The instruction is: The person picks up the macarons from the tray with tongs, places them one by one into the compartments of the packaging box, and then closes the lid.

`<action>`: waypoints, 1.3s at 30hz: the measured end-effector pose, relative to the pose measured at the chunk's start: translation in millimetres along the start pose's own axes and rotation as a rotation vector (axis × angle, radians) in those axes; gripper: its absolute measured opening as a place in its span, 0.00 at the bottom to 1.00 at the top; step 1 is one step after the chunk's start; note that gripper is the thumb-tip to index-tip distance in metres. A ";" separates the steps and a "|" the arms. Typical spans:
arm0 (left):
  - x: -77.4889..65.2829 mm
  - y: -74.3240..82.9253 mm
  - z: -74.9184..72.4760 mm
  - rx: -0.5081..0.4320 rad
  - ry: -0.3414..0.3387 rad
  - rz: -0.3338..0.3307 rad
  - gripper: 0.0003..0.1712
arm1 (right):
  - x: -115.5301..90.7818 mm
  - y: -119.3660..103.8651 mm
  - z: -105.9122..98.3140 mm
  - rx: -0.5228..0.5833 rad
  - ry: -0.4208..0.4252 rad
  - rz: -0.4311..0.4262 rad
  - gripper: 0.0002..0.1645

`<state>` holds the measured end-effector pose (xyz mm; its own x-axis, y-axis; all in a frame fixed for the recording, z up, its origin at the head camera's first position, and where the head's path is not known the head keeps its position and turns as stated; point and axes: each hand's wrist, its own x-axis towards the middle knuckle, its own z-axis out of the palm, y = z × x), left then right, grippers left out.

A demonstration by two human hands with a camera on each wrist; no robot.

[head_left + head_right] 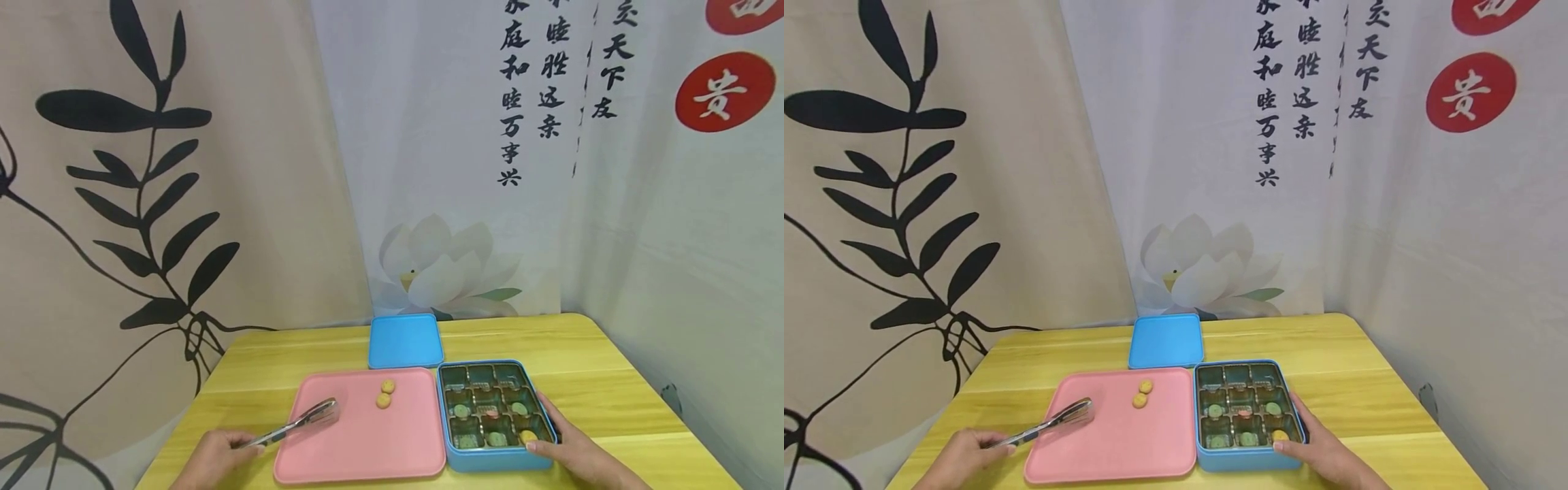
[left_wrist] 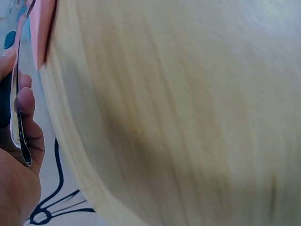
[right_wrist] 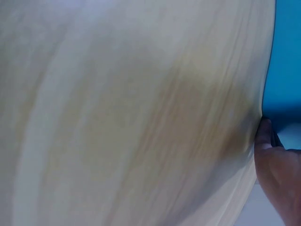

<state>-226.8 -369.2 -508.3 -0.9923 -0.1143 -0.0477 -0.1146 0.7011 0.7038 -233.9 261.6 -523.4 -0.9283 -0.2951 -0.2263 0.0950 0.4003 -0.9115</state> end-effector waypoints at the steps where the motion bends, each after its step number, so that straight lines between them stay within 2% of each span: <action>1: 0.5 0.9 -0.1 -0.001 -0.005 0.004 0.09 | -0.4 0.0 0.0 0.002 0.001 0.002 0.56; 6: 2.9 7.8 -0.7 -0.006 -0.027 0.058 0.11 | -1.5 -0.7 0.4 0.030 0.007 -0.005 0.57; 11: 5.9 15.1 1.4 -0.010 -0.039 0.079 0.12 | -2.3 0.0 1.6 0.042 0.001 -0.027 0.57; 18: 16.3 32.4 13.4 -0.019 0.000 0.092 0.06 | -2.5 -0.2 0.4 0.031 0.002 -0.024 0.56; 26: 27.2 56.3 27.6 -0.046 0.000 0.172 0.08 | -1.4 0.0 0.2 -0.015 0.009 -0.012 0.56; 39: 46.4 88.4 46.4 -0.093 -0.070 0.322 0.08 | -1.2 0.0 1.1 0.035 0.005 -0.019 0.56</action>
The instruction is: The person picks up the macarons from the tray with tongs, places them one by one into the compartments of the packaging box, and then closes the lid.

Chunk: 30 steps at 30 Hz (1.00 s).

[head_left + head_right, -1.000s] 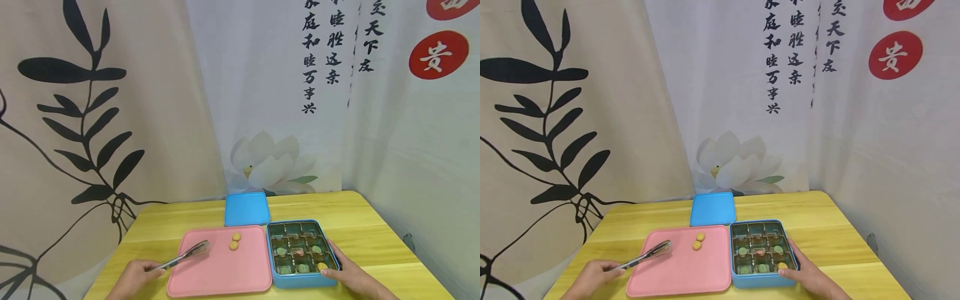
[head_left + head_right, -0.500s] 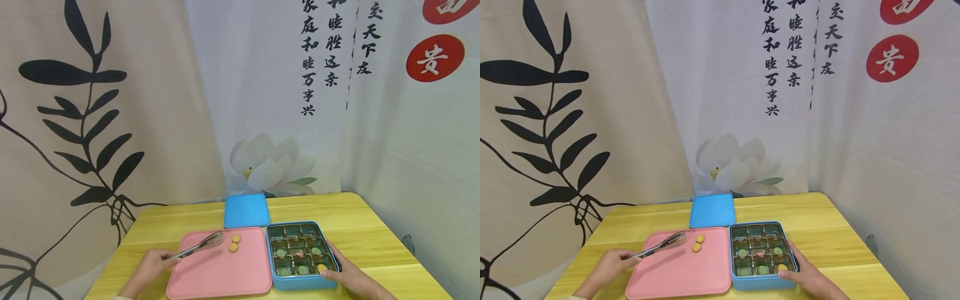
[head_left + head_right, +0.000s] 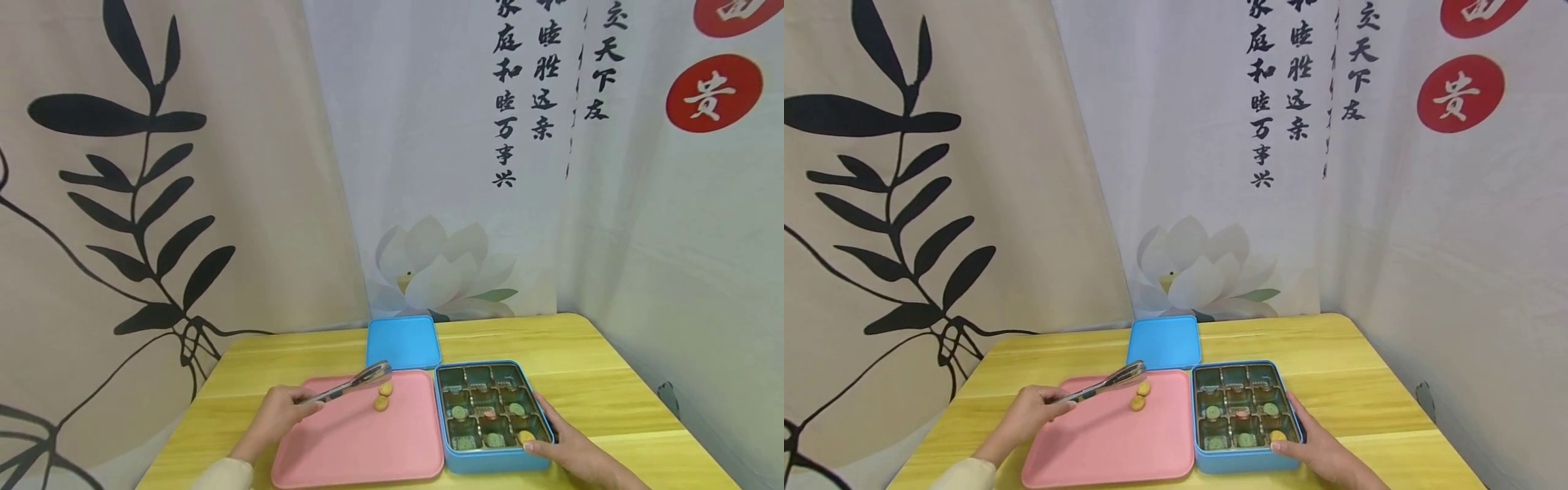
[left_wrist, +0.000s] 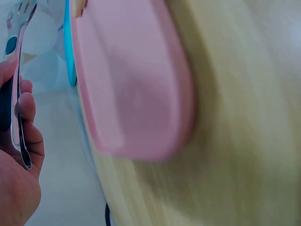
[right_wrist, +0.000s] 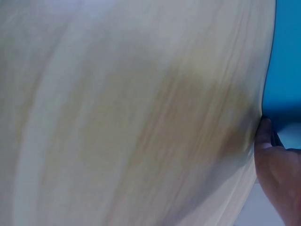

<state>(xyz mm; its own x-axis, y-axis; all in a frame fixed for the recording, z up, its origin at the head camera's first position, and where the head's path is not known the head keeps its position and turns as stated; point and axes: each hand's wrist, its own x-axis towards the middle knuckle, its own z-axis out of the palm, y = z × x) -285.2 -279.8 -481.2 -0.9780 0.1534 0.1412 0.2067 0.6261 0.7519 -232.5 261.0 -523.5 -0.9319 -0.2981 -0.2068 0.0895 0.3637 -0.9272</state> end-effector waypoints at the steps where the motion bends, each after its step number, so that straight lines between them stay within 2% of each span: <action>1: 2.9 2.2 2.1 -0.005 -0.003 0.003 0.08 | -0.2 -0.2 -0.1 -0.002 -0.001 -0.001 0.56; 7: 20.4 15.9 18.7 -0.058 -0.009 -0.004 0.09 | -0.2 -0.2 -0.8 -0.028 0.006 0.013 0.55; 12: 32.7 29.5 33.4 -0.054 -0.006 0.006 0.10 | 0.4 1.3 -0.7 -0.028 0.006 0.014 0.55; 24: 51.7 55.7 71.1 -0.091 -0.040 0.090 0.06 | 1.7 3.9 -0.9 -0.032 0.008 0.031 0.55; 30: 56.4 59.8 88.3 -0.080 -0.076 0.080 0.05 | 1.2 2.7 0.9 -0.030 0.007 0.017 0.55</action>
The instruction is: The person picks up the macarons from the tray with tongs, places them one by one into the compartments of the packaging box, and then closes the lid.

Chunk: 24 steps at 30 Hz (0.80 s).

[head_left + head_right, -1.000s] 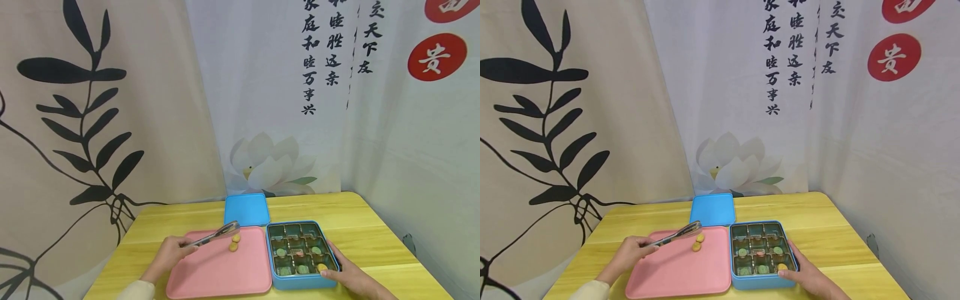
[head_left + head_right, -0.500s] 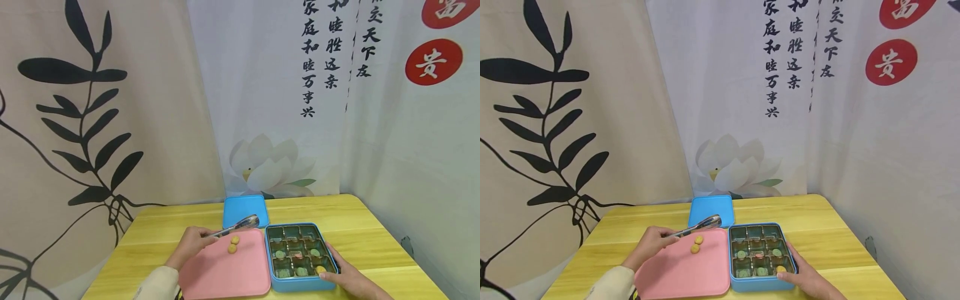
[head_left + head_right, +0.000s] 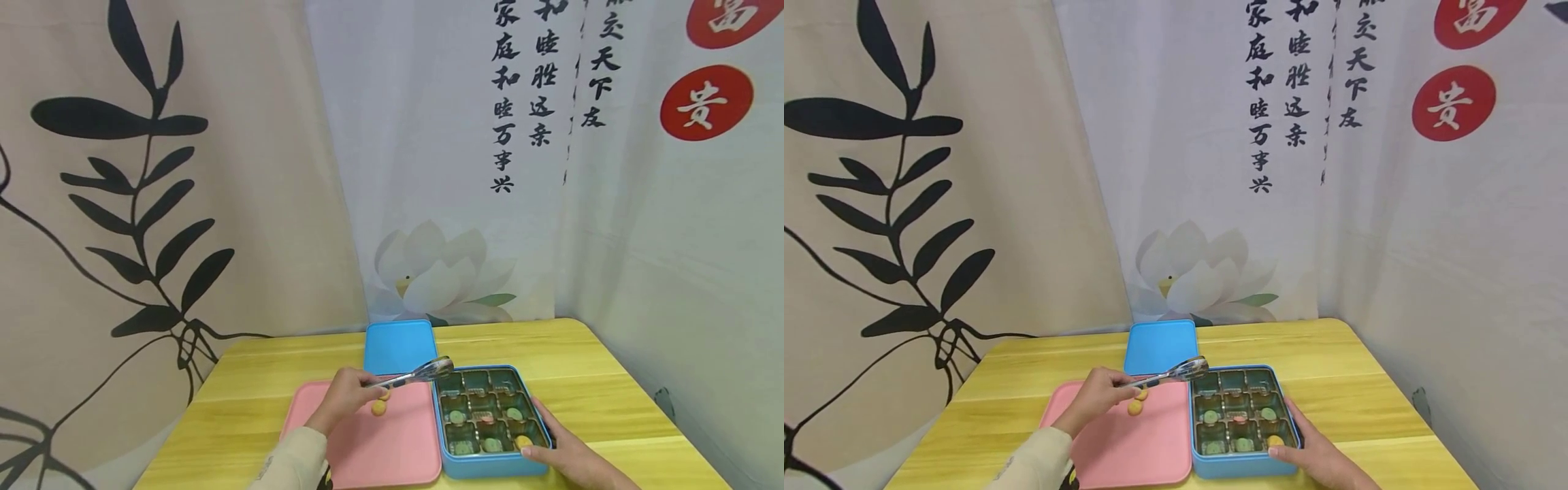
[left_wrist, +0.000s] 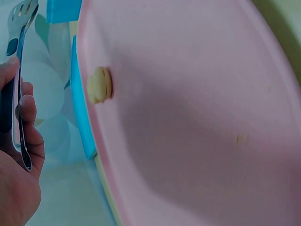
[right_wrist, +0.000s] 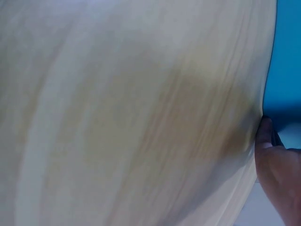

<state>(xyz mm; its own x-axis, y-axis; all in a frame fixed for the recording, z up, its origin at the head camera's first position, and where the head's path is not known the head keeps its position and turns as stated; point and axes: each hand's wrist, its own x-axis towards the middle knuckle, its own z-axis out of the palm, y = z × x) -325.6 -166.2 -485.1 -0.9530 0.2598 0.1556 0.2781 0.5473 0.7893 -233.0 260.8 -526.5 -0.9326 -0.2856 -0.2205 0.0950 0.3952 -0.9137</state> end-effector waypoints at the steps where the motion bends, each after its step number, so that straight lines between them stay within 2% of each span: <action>1: 0.7 0.4 1.9 0.005 -0.006 -0.006 0.05 | -0.2 -0.4 0.4 0.004 -0.002 -0.005 0.55; 12: 5.8 2.6 9.5 0.033 -0.029 0.017 0.10 | -1.1 -3.1 2.2 0.018 -0.011 -0.029 0.55; 17: 6.8 3.4 7.6 0.041 -0.022 -0.014 0.11 | 0.3 -0.7 1.6 0.015 -0.007 -0.035 0.55; 24: 5.3 7.5 0.2 0.061 -0.029 -0.013 0.13 | 0.6 1.2 0.5 0.024 -0.003 -0.004 0.55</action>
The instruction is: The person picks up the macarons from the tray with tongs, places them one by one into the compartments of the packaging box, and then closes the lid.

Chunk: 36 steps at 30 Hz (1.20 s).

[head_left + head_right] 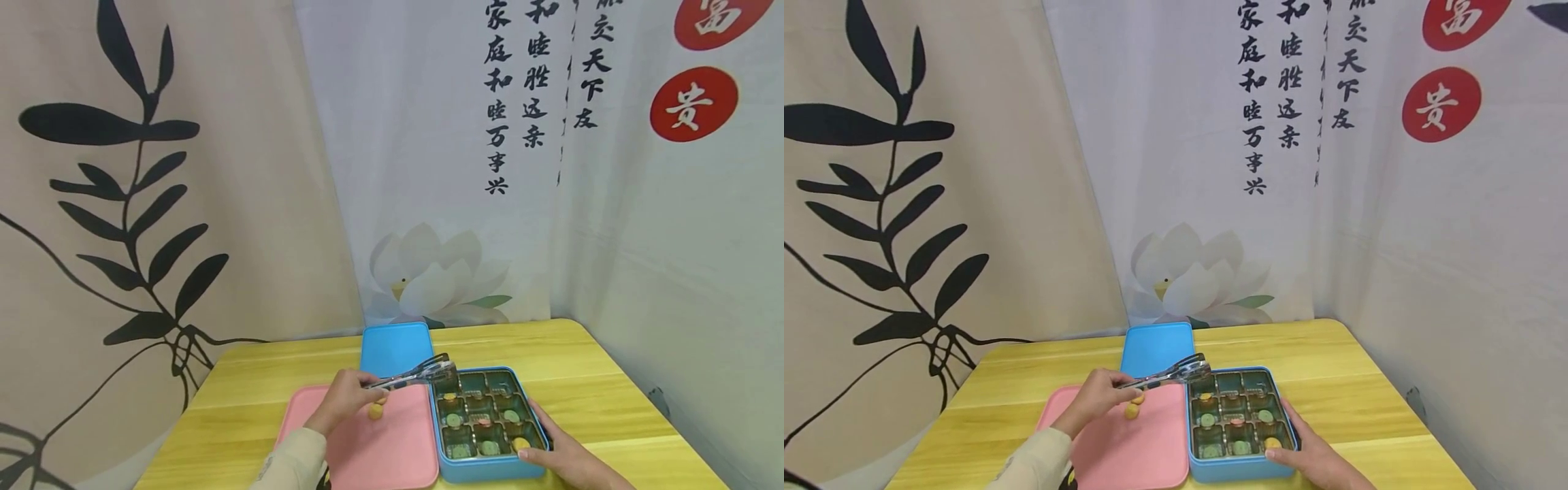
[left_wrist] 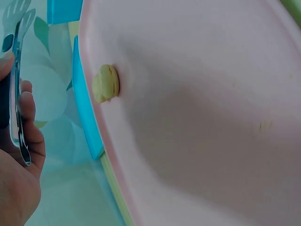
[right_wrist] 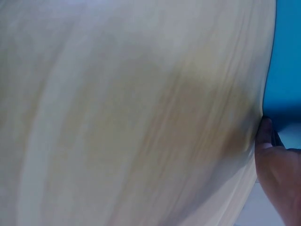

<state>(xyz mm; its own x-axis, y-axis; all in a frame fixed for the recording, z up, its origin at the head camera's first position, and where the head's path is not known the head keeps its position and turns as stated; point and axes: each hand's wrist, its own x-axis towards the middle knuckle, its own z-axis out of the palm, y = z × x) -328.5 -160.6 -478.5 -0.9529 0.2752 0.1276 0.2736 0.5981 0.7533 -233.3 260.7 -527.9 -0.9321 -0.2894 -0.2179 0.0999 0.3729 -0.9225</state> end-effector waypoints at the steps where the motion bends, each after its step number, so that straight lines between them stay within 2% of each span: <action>1: -0.7 0.3 -1.4 0.004 0.003 -0.001 0.14 | 0.0 0.5 -0.1 0.001 0.001 0.000 0.55; 5: -3.1 0.2 -8.2 0.010 0.023 0.001 0.16 | -0.1 1.3 -0.5 -0.002 0.000 -0.007 0.56; 11: -7.1 -3.3 -21.7 -0.011 0.040 -0.014 0.14 | 0.9 1.6 -1.9 -0.004 0.003 0.006 0.56; 20: -20.3 -12.1 -44.6 0.032 0.102 -0.012 0.17 | 0.9 0.4 -2.0 -0.011 0.004 0.021 0.56; 28: -35.3 -24.0 -58.3 0.023 0.108 -0.055 0.16 | 1.9 2.5 1.3 0.022 -0.003 0.013 0.56; 36: -43.1 -34.7 -71.7 0.042 0.125 -0.060 0.16 | 8.1 9.2 -6.3 0.005 0.006 0.024 0.61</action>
<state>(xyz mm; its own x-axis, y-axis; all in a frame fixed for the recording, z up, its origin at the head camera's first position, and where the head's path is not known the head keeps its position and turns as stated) -306.4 -247.2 -463.8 -0.9758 0.1441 0.1646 0.2188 0.6425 0.7344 -242.1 267.3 -536.2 -0.9314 -0.2755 -0.2379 0.1235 0.3755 -0.9185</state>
